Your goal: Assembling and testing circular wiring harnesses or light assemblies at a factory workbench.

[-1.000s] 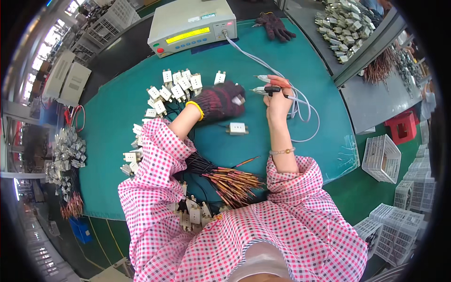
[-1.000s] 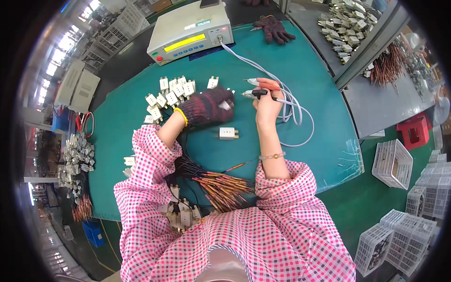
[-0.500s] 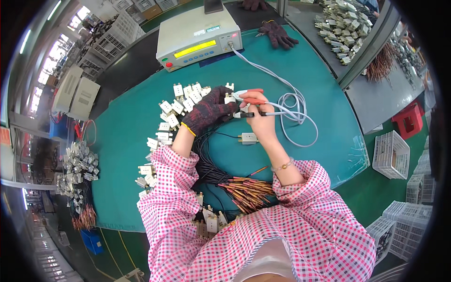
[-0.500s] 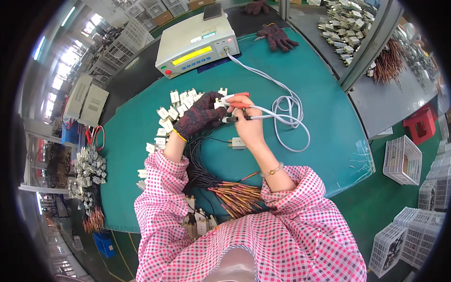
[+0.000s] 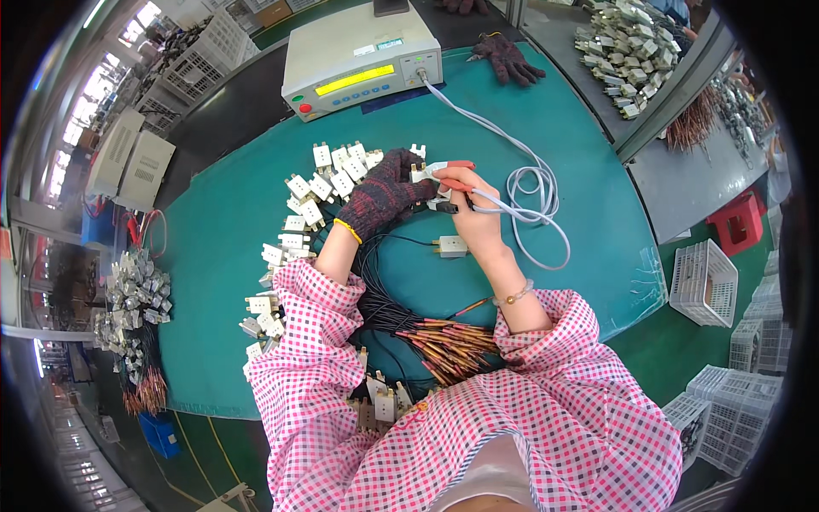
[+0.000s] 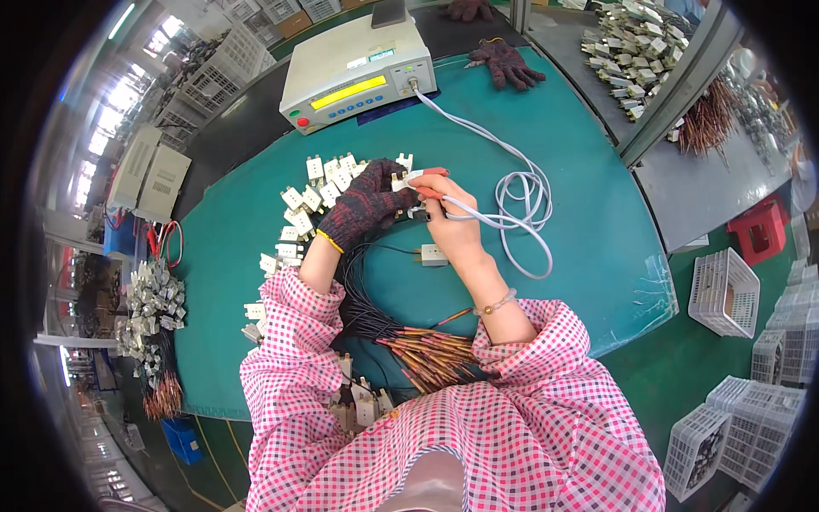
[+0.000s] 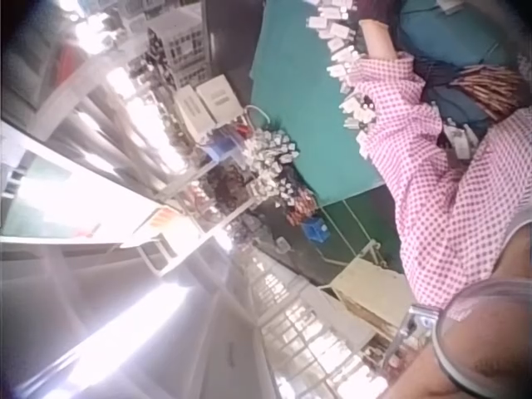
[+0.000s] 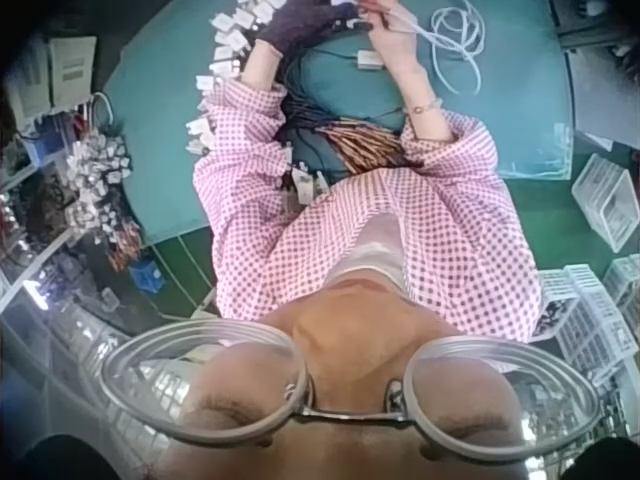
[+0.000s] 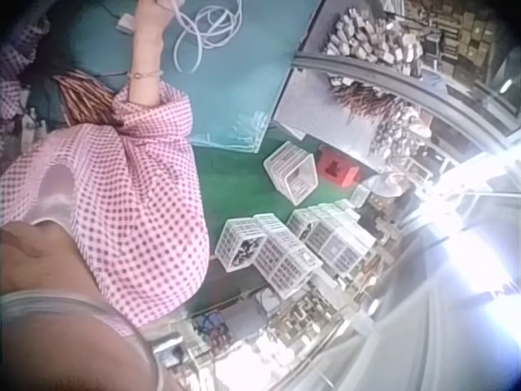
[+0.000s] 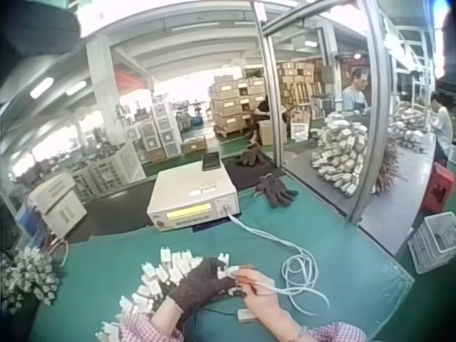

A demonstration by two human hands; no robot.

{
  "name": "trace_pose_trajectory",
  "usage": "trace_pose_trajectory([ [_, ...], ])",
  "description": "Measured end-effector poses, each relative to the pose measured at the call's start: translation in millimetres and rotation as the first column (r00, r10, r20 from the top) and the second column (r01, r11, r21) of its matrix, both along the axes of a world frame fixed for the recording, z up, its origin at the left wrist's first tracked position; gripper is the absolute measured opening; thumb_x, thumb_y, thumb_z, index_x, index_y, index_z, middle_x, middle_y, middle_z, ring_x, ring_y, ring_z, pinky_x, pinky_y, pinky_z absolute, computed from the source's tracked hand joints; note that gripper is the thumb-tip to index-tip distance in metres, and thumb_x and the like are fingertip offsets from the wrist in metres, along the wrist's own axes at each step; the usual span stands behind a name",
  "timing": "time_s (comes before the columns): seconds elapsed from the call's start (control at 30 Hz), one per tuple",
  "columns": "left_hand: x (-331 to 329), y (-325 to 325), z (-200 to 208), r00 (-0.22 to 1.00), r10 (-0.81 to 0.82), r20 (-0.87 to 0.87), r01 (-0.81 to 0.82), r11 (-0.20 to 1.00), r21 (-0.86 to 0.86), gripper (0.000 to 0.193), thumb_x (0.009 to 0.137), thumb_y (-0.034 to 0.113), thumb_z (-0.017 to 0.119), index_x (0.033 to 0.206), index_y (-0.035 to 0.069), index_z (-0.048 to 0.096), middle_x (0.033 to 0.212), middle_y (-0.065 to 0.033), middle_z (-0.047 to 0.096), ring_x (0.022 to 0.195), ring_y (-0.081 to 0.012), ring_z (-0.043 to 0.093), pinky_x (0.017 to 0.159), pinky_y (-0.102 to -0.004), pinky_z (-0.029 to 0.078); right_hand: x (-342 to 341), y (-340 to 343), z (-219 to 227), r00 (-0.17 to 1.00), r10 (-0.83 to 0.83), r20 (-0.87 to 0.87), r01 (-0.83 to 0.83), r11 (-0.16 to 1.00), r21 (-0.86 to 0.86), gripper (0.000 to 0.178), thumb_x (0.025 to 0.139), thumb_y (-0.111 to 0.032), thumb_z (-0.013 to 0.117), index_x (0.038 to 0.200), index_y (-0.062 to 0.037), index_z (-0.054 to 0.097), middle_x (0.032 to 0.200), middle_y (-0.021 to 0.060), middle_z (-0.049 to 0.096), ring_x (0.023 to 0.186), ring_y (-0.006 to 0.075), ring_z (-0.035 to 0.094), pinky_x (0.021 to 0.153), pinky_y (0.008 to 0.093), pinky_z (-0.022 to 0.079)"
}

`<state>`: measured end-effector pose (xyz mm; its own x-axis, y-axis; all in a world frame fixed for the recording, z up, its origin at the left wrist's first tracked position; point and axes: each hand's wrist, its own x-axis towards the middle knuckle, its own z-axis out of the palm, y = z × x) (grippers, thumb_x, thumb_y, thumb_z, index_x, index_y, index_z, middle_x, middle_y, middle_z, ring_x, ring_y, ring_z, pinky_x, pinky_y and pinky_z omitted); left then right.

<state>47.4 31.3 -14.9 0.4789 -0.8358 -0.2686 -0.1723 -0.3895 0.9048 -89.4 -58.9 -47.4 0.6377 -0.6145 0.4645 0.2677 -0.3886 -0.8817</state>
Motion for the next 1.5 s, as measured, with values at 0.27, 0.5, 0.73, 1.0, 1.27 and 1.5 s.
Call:
trace_pose_trajectory([
  [0.27,-1.2,-0.3,-7.5,0.998,0.013,-0.066,-0.018,0.998,-0.068,0.046,0.079,0.027,0.069,0.111,0.004,0.045,0.072,-0.0042,0.054,0.051,-0.009,0.049,0.046,-0.0247,0.04,10.3,3.4,-1.3,0.997,0.036,0.068,-0.062,0.902,0.427,0.02,0.086,0.004,0.042,0.089,-0.0047,0.06,0.072,0.0004,0.053,0.053,0.0032,0.039,0.044,0.0183,0.028],
  [0.5,-2.6,-1.3,-9.7,0.999,0.018,-0.028,-0.02,0.998,-0.051,0.041,0.081,0.023,0.066,0.113,0.007,0.047,0.074,-0.0019,0.054,0.056,-0.0064,0.048,0.045,-0.0218,0.036,10.3,0.5,1.7,0.994,0.081,0.073,-0.109,0.779,0.617,0.021,0.086,0.003,0.04,0.088,-0.0057,0.059,0.07,-0.0004,0.051,0.048,0.0026,0.034,0.041,0.0178,0.025],
  [0.73,4.9,5.5,-4.4,0.957,-0.009,0.289,0.005,1.0,0.012,0.046,0.079,0.022,0.066,0.115,0.004,0.044,0.082,-0.0079,0.054,0.062,-0.0134,0.054,0.058,-0.0292,0.045,11.2,0.4,5.2,0.993,0.092,0.07,-0.115,0.781,0.614,0.024,0.083,0.005,0.039,0.089,-0.0059,0.059,0.07,0.0003,0.052,0.046,0.003,0.033,0.039,0.0184,0.024],
  [1.0,-68.2,8.6,13.7,0.554,-0.59,0.587,0.449,0.806,0.386,0.042,0.079,0.034,0.059,0.112,0.009,0.053,0.111,-0.0154,0.055,0.1,-0.0306,0.057,0.083,-0.0398,0.046,-11.5,-49.0,0.0,0.976,-0.172,0.134,0.056,0.793,0.607,0.023,0.085,0.004,0.038,0.095,-0.0023,0.057,0.074,0.0035,0.054,0.046,0.0033,0.036,0.036,0.0175,0.023],
  [1.27,-43.3,-9.5,16.8,0.687,-0.585,0.432,0.446,0.808,0.385,0.041,0.078,0.041,0.06,0.107,0.013,0.057,0.092,-0.017,0.062,0.09,-0.0331,0.061,0.08,-0.0386,0.047,-21.2,-55.5,6.7,0.968,-0.178,0.175,0.032,0.784,0.62,0.022,0.087,0.001,0.038,0.097,-0.002,0.057,0.076,0.0054,0.054,0.047,0.003,0.035,0.037,0.0171,0.025],
  [1.5,-13.9,4.5,7.2,0.823,0.03,-0.567,-0.181,0.96,-0.212,0.036,0.09,0.035,0.051,0.114,0.008,0.052,0.089,-0.005,0.061,0.068,-0.013,0.056,0.06,-0.0263,0.047,-16.4,-30.1,11.7,0.974,0.089,0.208,-0.205,0.736,0.645,0.027,0.081,0.006,0.038,0.098,-0.0019,0.057,0.076,0.0073,0.055,0.043,0.0034,0.034,0.034,0.0183,0.024],
])
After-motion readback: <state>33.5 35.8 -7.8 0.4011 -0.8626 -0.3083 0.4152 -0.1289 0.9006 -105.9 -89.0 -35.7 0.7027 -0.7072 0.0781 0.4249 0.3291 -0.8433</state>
